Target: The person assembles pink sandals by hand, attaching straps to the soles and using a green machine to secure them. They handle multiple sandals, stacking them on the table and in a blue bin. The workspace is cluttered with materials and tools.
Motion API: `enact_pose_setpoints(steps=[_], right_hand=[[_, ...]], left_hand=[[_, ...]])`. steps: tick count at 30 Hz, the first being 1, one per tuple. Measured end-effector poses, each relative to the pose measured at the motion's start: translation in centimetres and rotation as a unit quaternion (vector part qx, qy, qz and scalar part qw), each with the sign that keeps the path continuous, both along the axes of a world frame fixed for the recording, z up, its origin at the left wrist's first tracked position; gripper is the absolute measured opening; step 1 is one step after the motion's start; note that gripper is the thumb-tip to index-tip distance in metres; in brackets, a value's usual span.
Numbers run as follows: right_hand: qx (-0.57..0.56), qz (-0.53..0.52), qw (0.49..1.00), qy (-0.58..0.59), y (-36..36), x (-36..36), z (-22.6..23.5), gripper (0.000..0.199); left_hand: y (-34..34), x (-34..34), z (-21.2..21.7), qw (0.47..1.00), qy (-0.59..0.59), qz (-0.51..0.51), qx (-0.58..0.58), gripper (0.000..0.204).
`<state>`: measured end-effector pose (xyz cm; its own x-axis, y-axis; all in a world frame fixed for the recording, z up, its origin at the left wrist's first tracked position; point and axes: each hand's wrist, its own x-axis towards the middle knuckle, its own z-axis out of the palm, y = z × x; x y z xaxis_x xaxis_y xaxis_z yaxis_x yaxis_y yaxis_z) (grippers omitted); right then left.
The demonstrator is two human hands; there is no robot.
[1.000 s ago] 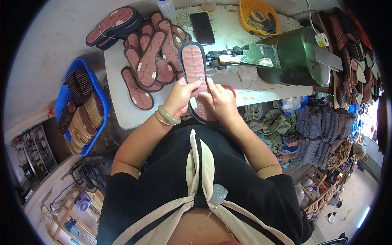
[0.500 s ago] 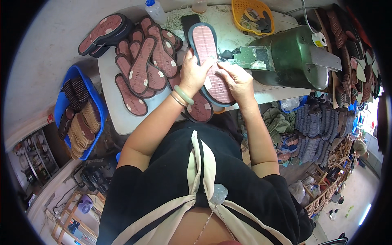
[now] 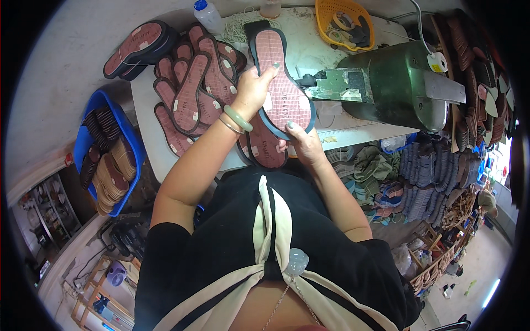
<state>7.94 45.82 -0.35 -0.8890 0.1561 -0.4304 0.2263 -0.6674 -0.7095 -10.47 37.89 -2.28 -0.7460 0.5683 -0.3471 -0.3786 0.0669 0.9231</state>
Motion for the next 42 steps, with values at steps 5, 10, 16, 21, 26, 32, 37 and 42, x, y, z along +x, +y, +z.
enact_pose_setpoints(steps=[5, 10, 16, 21, 26, 32, 37, 42], right_hand=[[0.048, -0.043, 0.997, -0.043, -0.7, -1.2, 1.0, 0.023], [0.054, -0.056, 0.995, -0.058, -0.5, -3.1, 1.6, 0.023], [0.080, -0.058, 0.991, -0.085, 0.2, -4.2, 2.6, 0.031], [0.145, -0.056, 0.984, -0.088, 0.9, -4.2, 1.4, 0.039], [0.203, -0.039, 0.973, -0.101, 1.8, -4.0, 0.7, 0.044], [0.209, -0.038, 0.973, -0.092, 2.2, -3.7, 1.2, 0.036], [0.232, -0.042, 0.969, -0.070, 2.1, -3.2, 0.5, 0.035], [0.210, -0.069, 0.974, -0.041, 0.5, -2.3, 1.5, 0.036]], left_hand=[[0.3, -3.1, 2.8, 0.762, 0.591, -0.156, -0.214, 0.076], [2.4, -6.8, 8.4, 0.682, 0.460, -0.541, -0.177, 0.051], [2.2, -7.6, 7.7, 0.745, 0.351, -0.527, -0.210, 0.043], [0.5, -6.3, 7.6, 0.820, 0.241, -0.462, -0.235, 0.041], [-1.6, -4.3, 6.1, 0.851, 0.309, -0.350, -0.239, 0.035], [-2.9, -1.8, 4.9, 0.903, 0.255, -0.268, -0.221, 0.040], [-3.2, 0.3, 4.6, 0.912, 0.281, -0.200, -0.221, 0.050], [-3.2, 1.3, 3.9, 0.927, 0.268, -0.155, -0.211, 0.052]])
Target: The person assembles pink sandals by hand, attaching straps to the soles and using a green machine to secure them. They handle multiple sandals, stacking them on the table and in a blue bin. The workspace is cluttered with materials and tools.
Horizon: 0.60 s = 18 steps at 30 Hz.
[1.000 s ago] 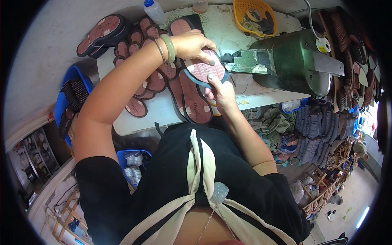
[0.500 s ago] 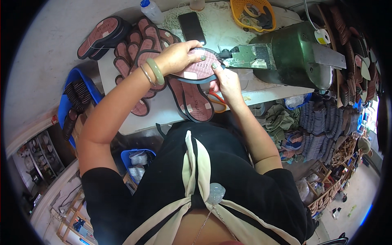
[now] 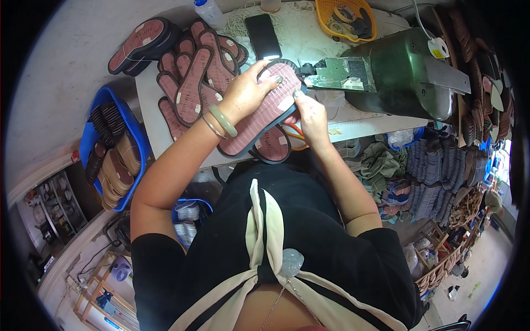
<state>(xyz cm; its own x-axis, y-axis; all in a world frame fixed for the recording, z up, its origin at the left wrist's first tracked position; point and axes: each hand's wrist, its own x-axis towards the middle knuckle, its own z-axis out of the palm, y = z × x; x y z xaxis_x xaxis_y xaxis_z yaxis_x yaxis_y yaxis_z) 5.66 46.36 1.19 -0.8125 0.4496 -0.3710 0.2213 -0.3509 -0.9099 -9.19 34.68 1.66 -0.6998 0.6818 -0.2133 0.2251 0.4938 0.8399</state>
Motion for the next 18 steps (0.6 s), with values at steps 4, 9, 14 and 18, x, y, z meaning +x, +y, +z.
enact_pose_setpoints(steps=[4, 9, 14, 18], right_hand=[[-0.058, 0.107, 0.992, -0.010, -2.7, 3.1, -2.2, 0.035], [-0.433, 0.149, 0.889, 0.032, -4.6, 4.9, 2.1, 0.049], [-0.495, 0.126, 0.858, 0.043, -3.8, 7.3, 0.8, 0.051], [-0.502, 0.061, 0.861, 0.049, -3.9, 8.2, 1.7, 0.041]], left_hand=[[0.3, 0.9, 0.0, 0.998, -0.027, 0.049, 0.018, 0.055], [0.9, 2.0, -0.9, 0.991, 0.021, 0.125, 0.042, 0.059], [1.7, 2.6, 0.1, 0.984, 0.016, 0.179, 0.008, 0.063], [2.3, 3.0, 0.4, 0.970, 0.046, 0.237, -0.004, 0.066]])
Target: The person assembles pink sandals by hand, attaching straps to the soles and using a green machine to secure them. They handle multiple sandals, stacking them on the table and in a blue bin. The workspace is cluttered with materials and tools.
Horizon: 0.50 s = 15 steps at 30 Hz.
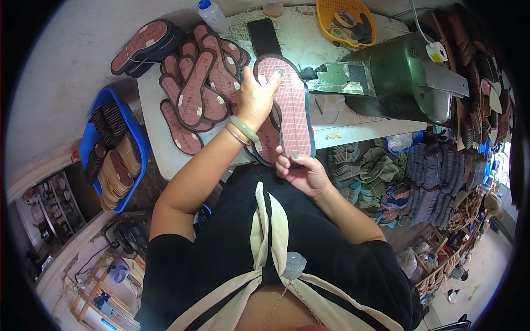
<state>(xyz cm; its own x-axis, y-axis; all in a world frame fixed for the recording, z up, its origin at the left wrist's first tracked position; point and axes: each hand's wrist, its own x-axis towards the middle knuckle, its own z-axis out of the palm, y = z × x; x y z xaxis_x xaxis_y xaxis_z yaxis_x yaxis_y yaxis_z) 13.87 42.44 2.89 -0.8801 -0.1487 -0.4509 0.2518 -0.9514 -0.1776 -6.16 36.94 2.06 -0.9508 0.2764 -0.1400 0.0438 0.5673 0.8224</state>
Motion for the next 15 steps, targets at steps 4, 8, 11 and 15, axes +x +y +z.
enact_pose_setpoints(steps=[4, 8, 11, 15], right_hand=[[0.092, -0.052, 0.994, -0.035, 0.1, -0.1, 1.6, 0.026], [0.260, -0.067, 0.959, -0.089, 0.9, -1.0, 2.9, 0.029], [0.329, -0.044, 0.937, -0.108, 2.0, -2.0, 3.3, 0.031], [0.331, -0.039, 0.936, -0.116, 3.0, -3.5, 2.9, 0.032]], left_hand=[[0.6, -0.1, -0.5, 0.998, 0.006, 0.051, 0.024, 0.068], [1.2, -0.7, -1.9, 0.991, -0.049, 0.101, 0.068, 0.069], [1.7, -1.1, -2.8, 0.981, -0.074, 0.134, 0.120, 0.071], [1.9, -2.6, -3.8, 0.989, 0.067, 0.103, 0.086, 0.079]])
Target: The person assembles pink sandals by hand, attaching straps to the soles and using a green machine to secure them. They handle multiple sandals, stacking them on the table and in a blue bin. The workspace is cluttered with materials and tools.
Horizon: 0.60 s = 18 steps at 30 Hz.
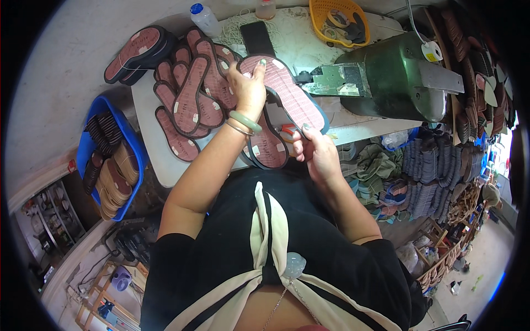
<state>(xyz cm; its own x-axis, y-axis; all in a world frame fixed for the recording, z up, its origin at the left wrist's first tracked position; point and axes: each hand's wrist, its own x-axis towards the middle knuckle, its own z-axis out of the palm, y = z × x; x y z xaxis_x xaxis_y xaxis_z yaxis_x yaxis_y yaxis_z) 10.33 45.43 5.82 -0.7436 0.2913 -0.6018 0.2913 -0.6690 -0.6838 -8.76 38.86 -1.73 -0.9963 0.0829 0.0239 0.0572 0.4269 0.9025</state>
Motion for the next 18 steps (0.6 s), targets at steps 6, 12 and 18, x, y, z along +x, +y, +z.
enact_pose_setpoints(steps=[6, 12, 18], right_hand=[[-0.027, -0.014, 0.999, 0.023, -0.1, -2.4, -2.1, 0.034], [-0.039, -0.007, 0.999, 0.037, -0.4, -5.2, -3.4, 0.037], [-0.015, 0.014, 0.998, 0.059, 0.1, -6.7, -4.3, 0.039]], left_hand=[[-0.4, -3.9, 3.2, 0.853, 0.268, -0.374, -0.245, 0.089], [2.4, -8.8, 7.4, 0.662, 0.196, -0.667, -0.280, 0.052], [2.9, -10.1, 9.0, 0.614, 0.198, -0.698, -0.312, 0.035]])
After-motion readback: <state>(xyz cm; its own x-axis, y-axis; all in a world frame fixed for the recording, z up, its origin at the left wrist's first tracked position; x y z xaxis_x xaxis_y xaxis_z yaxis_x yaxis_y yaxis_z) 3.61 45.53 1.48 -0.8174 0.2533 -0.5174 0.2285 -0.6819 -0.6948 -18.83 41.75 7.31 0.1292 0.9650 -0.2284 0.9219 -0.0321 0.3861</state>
